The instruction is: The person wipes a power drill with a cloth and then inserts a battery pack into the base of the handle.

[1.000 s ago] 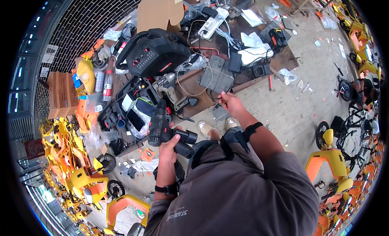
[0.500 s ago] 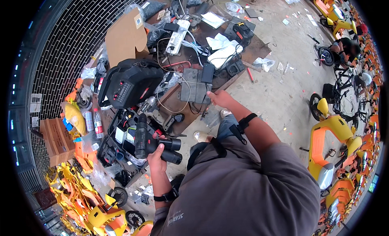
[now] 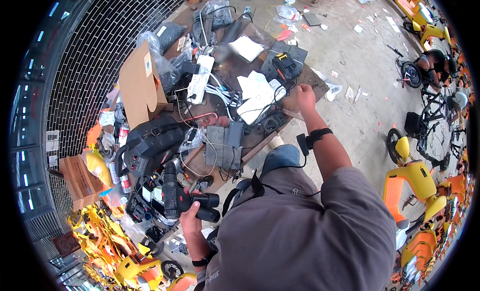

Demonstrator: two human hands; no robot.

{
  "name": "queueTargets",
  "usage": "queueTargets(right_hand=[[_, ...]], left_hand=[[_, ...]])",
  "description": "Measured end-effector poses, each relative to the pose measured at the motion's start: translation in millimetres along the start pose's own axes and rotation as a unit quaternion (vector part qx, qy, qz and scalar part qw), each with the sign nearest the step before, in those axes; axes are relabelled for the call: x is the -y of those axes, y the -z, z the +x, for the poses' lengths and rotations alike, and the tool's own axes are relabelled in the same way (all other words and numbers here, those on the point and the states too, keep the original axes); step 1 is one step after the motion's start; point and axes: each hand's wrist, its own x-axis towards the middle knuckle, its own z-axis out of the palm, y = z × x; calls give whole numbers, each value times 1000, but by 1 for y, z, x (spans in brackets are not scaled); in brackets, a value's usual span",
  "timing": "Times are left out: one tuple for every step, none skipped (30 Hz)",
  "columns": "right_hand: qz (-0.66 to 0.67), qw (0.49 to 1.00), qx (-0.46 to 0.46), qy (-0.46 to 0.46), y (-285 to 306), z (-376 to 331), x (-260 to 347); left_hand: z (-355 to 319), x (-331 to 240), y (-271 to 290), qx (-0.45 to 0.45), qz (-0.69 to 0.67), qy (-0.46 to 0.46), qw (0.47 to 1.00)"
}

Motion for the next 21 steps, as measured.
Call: queueTargets(right_hand=[[-17, 998, -15, 62, 3, 5, 10], [-27, 995, -11, 95, 7, 11, 22], [-38, 991, -7, 126, 12, 17, 33], [-49, 986, -6, 162, 14, 25, 44], [-74, 978, -7, 193, 14, 31, 49], [-117, 973, 11, 199, 15, 37, 59], [-160, 965, 28, 207, 14, 41, 70], [-203, 954, 46, 215, 12, 45, 76], [-240, 939, 32, 243, 4, 51, 76], [-256, 930, 27, 263, 2, 55, 73], [-272, 920, 21, 282, 0, 57, 70], [-285, 909, 14, 304, -3, 58, 72], [-274, 909, 9, 314, -5, 59, 73], [-263, 909, 3, 323, -7, 58, 73], [-252, 908, -3, 333, -7, 59, 73], [-249, 910, 10, 332, -7, 64, 74], [-245, 911, 22, 330, -8, 68, 75], [-243, 912, 34, 328, -7, 72, 75], [-243, 913, 47, 324, -6, 73, 74], [-243, 914, 60, 320, -4, 73, 73], [-243, 914, 72, 317, -3, 75, 73]], left_hand=[[3, 2, -13, -11, -1, 2, 1000], [6, 3, -26, -23, -1, 4, 1000], [8, 0, -42, -34, 7, 9, 999], [13, 1, -53, -29, 8, 2, 1000], [17, 2, -62, -25, 9, -5, 1000], [20, 3, -72, -20, 10, -12, 1000], [22, 3, -82, -17, 13, -15, 1000], [23, 4, -90, -21, 10, -9, 1000], [25, 4, -98, -23, 10, -4, 1000], [26, 5, -104, -26, 9, 2, 1000], [27, 7, -109, -24, 12, 5, 1000], [28, 9, -112, -22, 16, 5, 1000], [29, 10, -115, -20, 20, 6, 1000], [30, 10, -117, -17, 24, 8, 1000], [30, 10, -121, -17, 29, 5, 999], [31, 8, -125, -22, 29, 7, 999], [33, 5, -130, -28, 28, 8, 999], [35, 4, -134, -32, 27, 11, 999], [37, 4, -136, -33, 26, 7, 999], [37, 3, -137, -32, 30, 3, 999], [38, 2, -140, -30, 32, -1, 999]])
